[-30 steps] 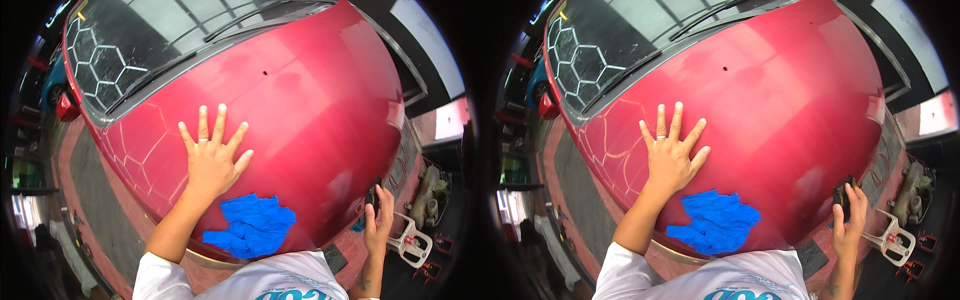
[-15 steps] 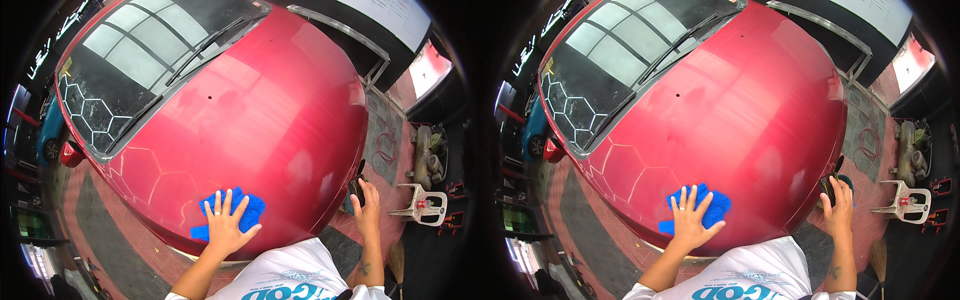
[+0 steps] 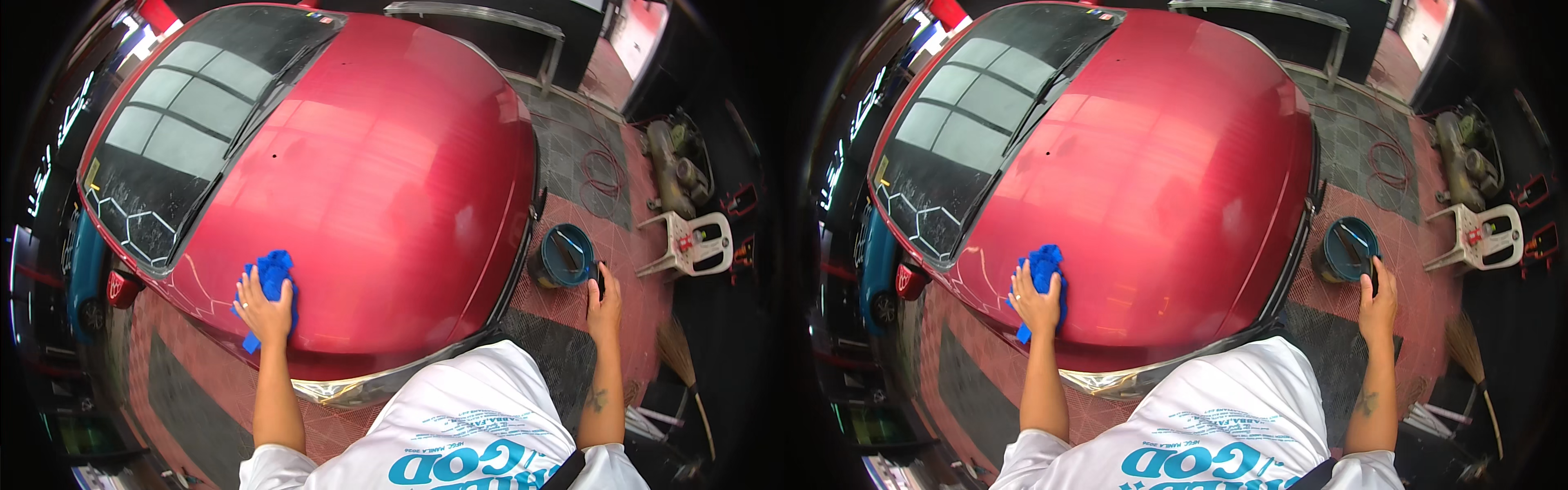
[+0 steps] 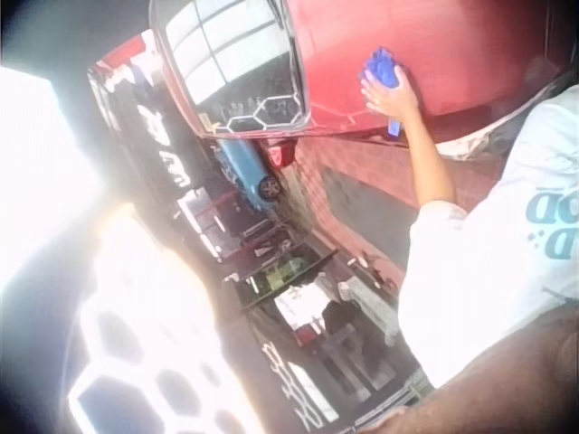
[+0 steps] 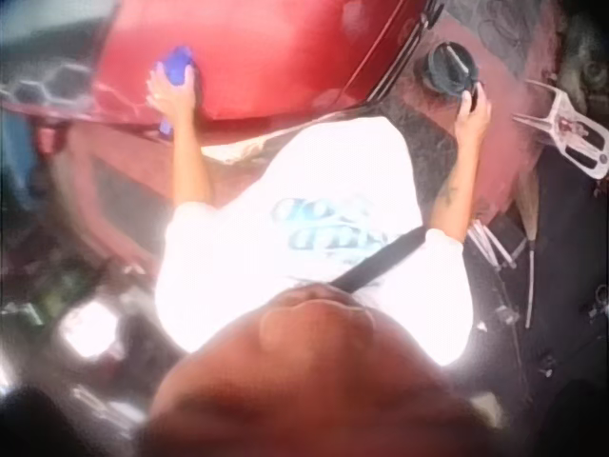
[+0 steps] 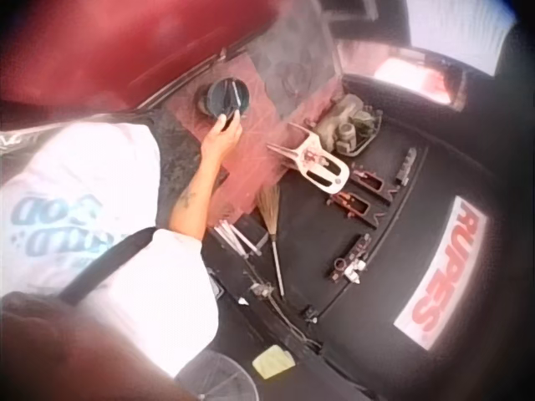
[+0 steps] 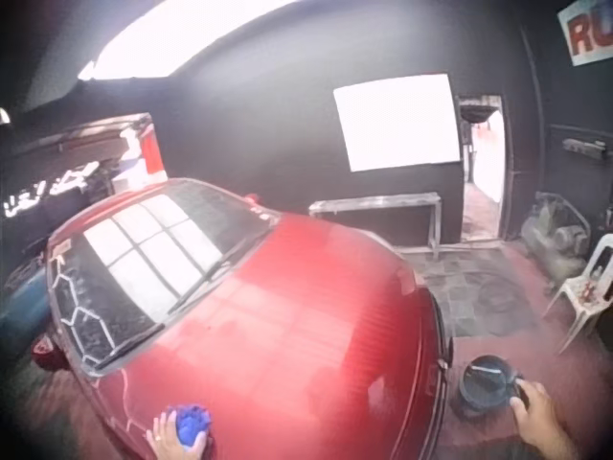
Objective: The person uses a sanding block to rub the hood of a red car, then wipes the area with a blue microfiber cloth. This cycle of sanding and wiping is repeated across different sections of the hood.
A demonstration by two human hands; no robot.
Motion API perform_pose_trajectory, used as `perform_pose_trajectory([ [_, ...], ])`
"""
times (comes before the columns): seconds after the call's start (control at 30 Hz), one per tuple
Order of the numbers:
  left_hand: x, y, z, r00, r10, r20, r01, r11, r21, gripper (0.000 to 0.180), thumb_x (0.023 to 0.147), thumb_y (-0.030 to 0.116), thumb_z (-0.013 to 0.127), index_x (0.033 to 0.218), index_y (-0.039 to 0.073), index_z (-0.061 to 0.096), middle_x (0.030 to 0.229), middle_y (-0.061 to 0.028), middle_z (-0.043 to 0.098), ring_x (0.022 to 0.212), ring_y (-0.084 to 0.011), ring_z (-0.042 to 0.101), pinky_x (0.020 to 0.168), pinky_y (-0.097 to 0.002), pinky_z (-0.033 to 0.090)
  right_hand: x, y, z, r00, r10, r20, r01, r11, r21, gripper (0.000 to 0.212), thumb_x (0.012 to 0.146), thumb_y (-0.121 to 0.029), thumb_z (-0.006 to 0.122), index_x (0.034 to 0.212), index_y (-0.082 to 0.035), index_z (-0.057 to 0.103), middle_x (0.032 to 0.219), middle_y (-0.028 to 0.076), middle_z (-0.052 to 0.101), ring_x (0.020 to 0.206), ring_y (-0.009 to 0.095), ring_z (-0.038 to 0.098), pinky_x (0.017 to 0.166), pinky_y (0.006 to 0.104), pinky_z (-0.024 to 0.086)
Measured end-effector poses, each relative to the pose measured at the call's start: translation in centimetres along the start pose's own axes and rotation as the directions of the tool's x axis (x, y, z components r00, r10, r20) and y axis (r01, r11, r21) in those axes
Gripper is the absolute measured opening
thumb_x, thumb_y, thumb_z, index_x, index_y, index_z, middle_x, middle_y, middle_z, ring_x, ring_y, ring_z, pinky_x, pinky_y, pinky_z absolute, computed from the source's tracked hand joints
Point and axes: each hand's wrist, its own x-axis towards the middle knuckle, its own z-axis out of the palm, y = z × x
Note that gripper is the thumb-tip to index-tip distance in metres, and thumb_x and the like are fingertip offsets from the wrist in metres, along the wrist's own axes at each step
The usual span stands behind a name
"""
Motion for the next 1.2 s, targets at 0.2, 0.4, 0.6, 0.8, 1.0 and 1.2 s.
perform_pose_trajectory([
  [0.2, 2.3, 5.4, 1.7, 0.999, 0.016, -0.045, -0.016, 1.0, -0.001, 0.108, 0.098, 0.074, 0.084, 0.189, 0.033, 0.041, 0.196, -0.0221, 0.036, 0.176, -0.0584, 0.036, 0.137, -0.0845, 0.025, -15.8, 22.1, 1.5, 0.831, 0.554, 0.047, -0.531, 0.815, -0.232, 0.054, 0.125, -0.029, 0.061, 0.173, -0.004, 0.06, 0.164, 0.032, 0.069, 0.151, 0.053, 0.067, 0.129, 0.0566, 0.051],
  [0.4, -2.0, 14.3, 1.9, 0.942, 0.334, 0.038, -0.329, 0.94, -0.093, 0.105, 0.086, 0.076, 0.091, 0.179, 0.038, 0.059, 0.195, -0.0203, 0.039, 0.177, -0.0621, 0.029, 0.13, -0.0935, 0.021, -37.0, 32.9, -0.5, 0.477, 0.861, 0.178, -0.67, 0.487, -0.56, 0.054, 0.113, -0.029, 0.078, 0.151, 0.009, 0.072, 0.148, 0.039, 0.077, 0.143, 0.053, 0.074, 0.12, 0.0546, 0.058],
  [0.6, -3.3, 24.1, 3.0, 0.864, 0.499, 0.064, -0.479, 0.855, -0.2, 0.099, 0.091, 0.072, 0.088, 0.177, 0.031, 0.062, 0.195, -0.0198, 0.04, 0.179, -0.0599, 0.027, 0.135, -0.0905, 0.016, -40.4, 32.5, -2.4, 0.51, 0.839, 0.192, -0.774, 0.544, -0.325, 0.055, 0.111, -0.027, 0.082, 0.151, 0.009, 0.074, 0.146, 0.035, 0.08, 0.141, 0.049, 0.077, 0.12, 0.0492, 0.058],
  [0.8, -6.6, 32.5, 4.2, 0.701, 0.7, 0.137, -0.645, 0.704, -0.298, 0.094, 0.092, 0.069, 0.087, 0.174, 0.029, 0.065, 0.196, -0.0162, 0.037, 0.181, -0.0544, 0.024, 0.139, -0.0863, 0.015, -32.2, 30.9, -4.2, 0.742, 0.665, 0.085, -0.662, 0.747, -0.061, 0.047, 0.114, -0.022, 0.079, 0.149, 0.009, 0.073, 0.147, 0.03, 0.081, 0.139, 0.042, 0.078, 0.12, 0.0467, 0.058],
  [1.0, -16.8, 32.5, 5.3, 0.449, 0.873, 0.191, -0.785, 0.487, -0.381, 0.084, 0.088, 0.047, 0.096, 0.165, 0.024, 0.072, 0.193, -0.013, 0.044, 0.182, -0.0507, 0.027, 0.143, -0.0814, 0.016, -26.6, 34.2, -1.8, 0.813, 0.519, 0.264, -0.557, 0.826, 0.09, 0.045, 0.119, -0.02, 0.074, 0.155, 0.008, 0.069, 0.146, 0.025, 0.081, 0.133, 0.034, 0.078, 0.117, 0.0435, 0.058],
  [1.2, -24.1, 19.7, 2.4, 0.634, 0.757, 0.155, -0.629, 0.622, -0.466, 0.075, 0.083, 0.024, 0.096, 0.155, 0.022, 0.077, 0.186, -0.0139, 0.054, 0.177, -0.0447, 0.041, 0.143, -0.0723, 0.024, -23.8, 38.0, 0.9, 0.724, 0.628, 0.285, -0.624, 0.773, -0.117, 0.046, 0.12, -0.021, 0.073, 0.155, 0.009, 0.069, 0.146, 0.026, 0.079, 0.133, 0.036, 0.077, 0.117, 0.045, 0.057],
])
